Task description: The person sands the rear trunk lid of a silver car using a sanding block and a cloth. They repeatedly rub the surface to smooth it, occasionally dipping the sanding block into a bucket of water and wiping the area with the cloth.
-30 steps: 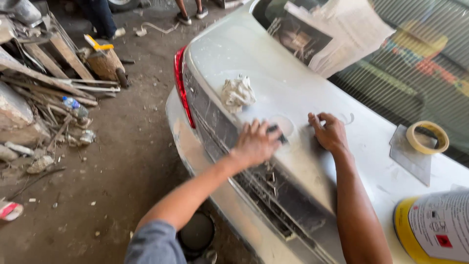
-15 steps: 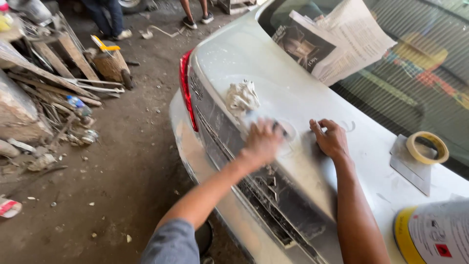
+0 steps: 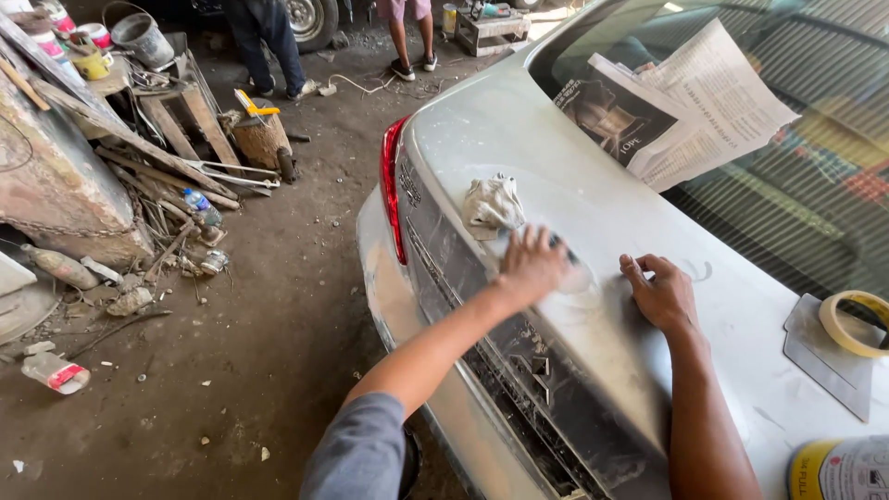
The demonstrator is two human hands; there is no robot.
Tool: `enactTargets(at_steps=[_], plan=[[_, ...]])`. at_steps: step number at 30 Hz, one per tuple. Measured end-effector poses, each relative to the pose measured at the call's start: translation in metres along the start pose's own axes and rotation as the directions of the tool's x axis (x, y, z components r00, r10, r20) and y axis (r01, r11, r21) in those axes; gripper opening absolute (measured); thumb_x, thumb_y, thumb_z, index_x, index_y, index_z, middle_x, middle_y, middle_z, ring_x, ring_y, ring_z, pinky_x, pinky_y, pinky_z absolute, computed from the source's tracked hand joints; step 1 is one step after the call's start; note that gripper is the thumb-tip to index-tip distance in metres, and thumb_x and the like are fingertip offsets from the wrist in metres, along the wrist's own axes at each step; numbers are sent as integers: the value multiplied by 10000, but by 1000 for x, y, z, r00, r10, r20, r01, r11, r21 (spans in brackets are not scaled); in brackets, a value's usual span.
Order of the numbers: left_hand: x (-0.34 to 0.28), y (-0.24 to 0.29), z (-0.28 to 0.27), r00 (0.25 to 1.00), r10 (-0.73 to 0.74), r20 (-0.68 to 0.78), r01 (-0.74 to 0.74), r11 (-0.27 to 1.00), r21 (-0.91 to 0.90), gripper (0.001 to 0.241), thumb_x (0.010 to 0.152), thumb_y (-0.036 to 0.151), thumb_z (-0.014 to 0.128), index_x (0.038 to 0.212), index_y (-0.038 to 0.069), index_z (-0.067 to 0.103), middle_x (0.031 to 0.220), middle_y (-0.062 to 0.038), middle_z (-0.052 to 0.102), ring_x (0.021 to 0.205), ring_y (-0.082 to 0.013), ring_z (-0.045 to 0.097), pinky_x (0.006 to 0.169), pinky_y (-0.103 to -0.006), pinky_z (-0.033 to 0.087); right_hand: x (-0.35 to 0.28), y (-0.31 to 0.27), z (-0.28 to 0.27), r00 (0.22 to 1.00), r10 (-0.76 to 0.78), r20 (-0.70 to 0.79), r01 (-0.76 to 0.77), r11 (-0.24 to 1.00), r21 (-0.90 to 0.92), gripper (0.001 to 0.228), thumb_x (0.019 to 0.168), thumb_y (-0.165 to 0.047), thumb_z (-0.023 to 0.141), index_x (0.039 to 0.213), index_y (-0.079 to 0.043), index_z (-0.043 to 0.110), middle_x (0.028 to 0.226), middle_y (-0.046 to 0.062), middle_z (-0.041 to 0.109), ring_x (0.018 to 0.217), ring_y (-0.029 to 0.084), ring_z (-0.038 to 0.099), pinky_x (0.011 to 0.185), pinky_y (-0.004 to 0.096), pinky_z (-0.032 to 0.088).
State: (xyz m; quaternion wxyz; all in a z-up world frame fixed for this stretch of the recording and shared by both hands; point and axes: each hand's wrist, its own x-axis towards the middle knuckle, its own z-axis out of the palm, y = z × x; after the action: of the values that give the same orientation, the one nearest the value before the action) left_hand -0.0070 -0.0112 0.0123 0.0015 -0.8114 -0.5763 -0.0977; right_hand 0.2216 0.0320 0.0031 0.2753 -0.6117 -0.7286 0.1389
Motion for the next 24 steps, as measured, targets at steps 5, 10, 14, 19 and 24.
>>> enactTargets(at_steps=[5,10,14,19,24], plan=[[-22,58,-3,1000,-11,1,10,994,111,642,1053,548,363,1446,64,516,1569,-260,381,1491,-439,326,1237,-605,277,-3,-4,2,1000,-2,7,2,1000,16,521,1004,-545,632,1080,-54,785,1056,182,740,926,338,690,819,468,538],[2,26,-3,1000,-13,-28,11,999,-38,655,996,541,347,1501,132,431,1553,-279,333,1432,-450,281,1178,-626,244,-10,-22,-15,993,98,61,-105,986,130,506,994,-529,633,1090,-51,767,946,164,748,735,268,722,731,424,546],[20,26,11,985,-169,36,164,981,100,509,1126,338,351,1456,2,545,1500,-234,524,1409,-346,480,1171,-497,447,-9,-24,-13,985,149,92,-160,978,134,497,1009,-530,631,1069,-60,778,807,147,747,690,222,698,705,394,536],[-31,55,-11,988,143,-64,-130,977,169,484,1012,442,447,1276,61,583,1463,-266,457,1370,-427,431,1135,-579,390,-7,-25,-13,993,104,47,-108,990,94,491,1028,-531,631,1068,-70,793,778,147,733,684,228,686,690,410,525],[-5,17,-3,989,-147,-12,146,987,-69,568,1006,428,481,1437,57,475,1460,-250,470,1383,-392,449,1127,-557,421,-10,-27,-14,985,154,82,-164,977,139,494,1016,-551,613,1082,-91,780,819,117,734,683,202,704,677,390,537]])
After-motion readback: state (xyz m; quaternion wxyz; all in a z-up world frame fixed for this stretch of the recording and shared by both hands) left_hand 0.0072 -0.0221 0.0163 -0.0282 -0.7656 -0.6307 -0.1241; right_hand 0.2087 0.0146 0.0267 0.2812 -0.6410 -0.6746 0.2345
